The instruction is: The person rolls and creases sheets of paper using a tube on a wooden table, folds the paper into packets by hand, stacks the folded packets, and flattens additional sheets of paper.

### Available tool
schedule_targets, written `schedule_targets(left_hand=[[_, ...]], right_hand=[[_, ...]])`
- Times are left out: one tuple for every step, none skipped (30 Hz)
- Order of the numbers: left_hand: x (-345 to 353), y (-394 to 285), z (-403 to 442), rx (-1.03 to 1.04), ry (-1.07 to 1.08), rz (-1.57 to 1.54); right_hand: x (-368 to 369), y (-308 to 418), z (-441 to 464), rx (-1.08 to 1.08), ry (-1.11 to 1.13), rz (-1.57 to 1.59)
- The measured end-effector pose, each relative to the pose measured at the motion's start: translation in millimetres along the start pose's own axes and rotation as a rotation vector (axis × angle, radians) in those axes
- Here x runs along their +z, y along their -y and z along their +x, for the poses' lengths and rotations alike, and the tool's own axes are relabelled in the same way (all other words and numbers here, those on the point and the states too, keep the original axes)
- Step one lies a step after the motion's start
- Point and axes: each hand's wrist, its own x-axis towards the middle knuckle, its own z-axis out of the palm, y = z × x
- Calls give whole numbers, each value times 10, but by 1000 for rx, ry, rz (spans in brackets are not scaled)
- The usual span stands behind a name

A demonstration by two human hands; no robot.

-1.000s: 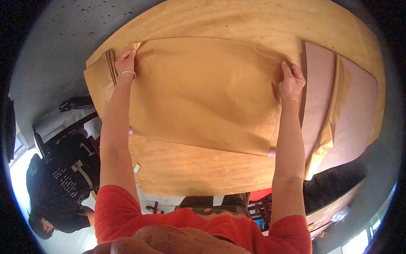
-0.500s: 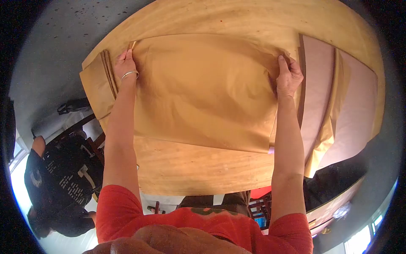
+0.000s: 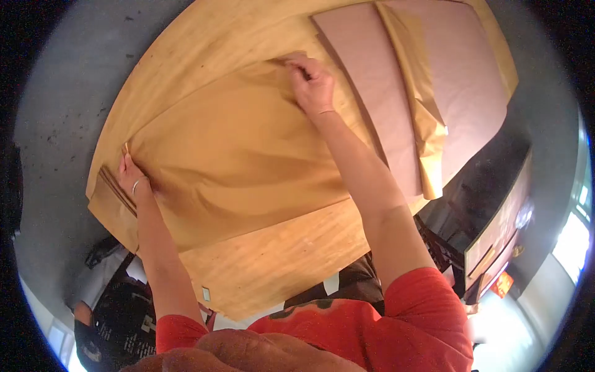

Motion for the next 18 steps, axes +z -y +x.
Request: schedule_targets(left_hand=[[-24, -60, -21, -79, 12, -44], [-49, -116, -26, -157, 25, -83], [-44, -115, 14, -127, 38, -113], [-32, -94, 9, -121, 45, -116], [-35, -70, 6, -113, 36, -77], [-59, -99, -11, -106, 25, -37], [-61, -109, -7, -120, 25, -62], [-77, -124, -16, -117, 27, -63], [-103, -166, -18, -168, 55, -54], [-115, -206, -25, -219, 84, -44], [-118, -215, -30, -217, 86, -45], [-107, -198, -24, -184, 67, -35], [-99, -182, -31, -150, 46, -24], [-90, -142, -23, -149, 47, -24], [-65, -63, 9, -155, 46, -31], [-39, -9, 40, -159, 46, -40], [-16, 46, 63, -156, 48, -41], [-14, 52, 75, -163, 49, -69]], right_hand=[[1, 20, 9, -79, 27, -36], [20, 15, 24, -81, 12, -37], [43, 10, 23, -78, -22, -28], [53, -3, 15, -73, -52, -21], [58, -14, 14, -71, -58, -25], [64, 16, 21, -45, -62, -29], [60, 45, 43, -19, -66, -32], [43, 76, 66, 5, -68, -35], [3, 124, 92, 6, -73, -35], [-47, 184, 121, 5, -51, -166], [-75, 212, 135, 4, -28, -296], [-83, 203, 148, 5, -31, -297], [-100, 173, 158, 81, -9, -290], [-104, 157, 165, 158, 15, -284], [-107, 141, 164, 160, 13, -284], [-108, 128, 166, 166, 14, -308], [-112, 114, 167, 172, 16, -333], [-112, 127, 170, 174, 14, -333]])
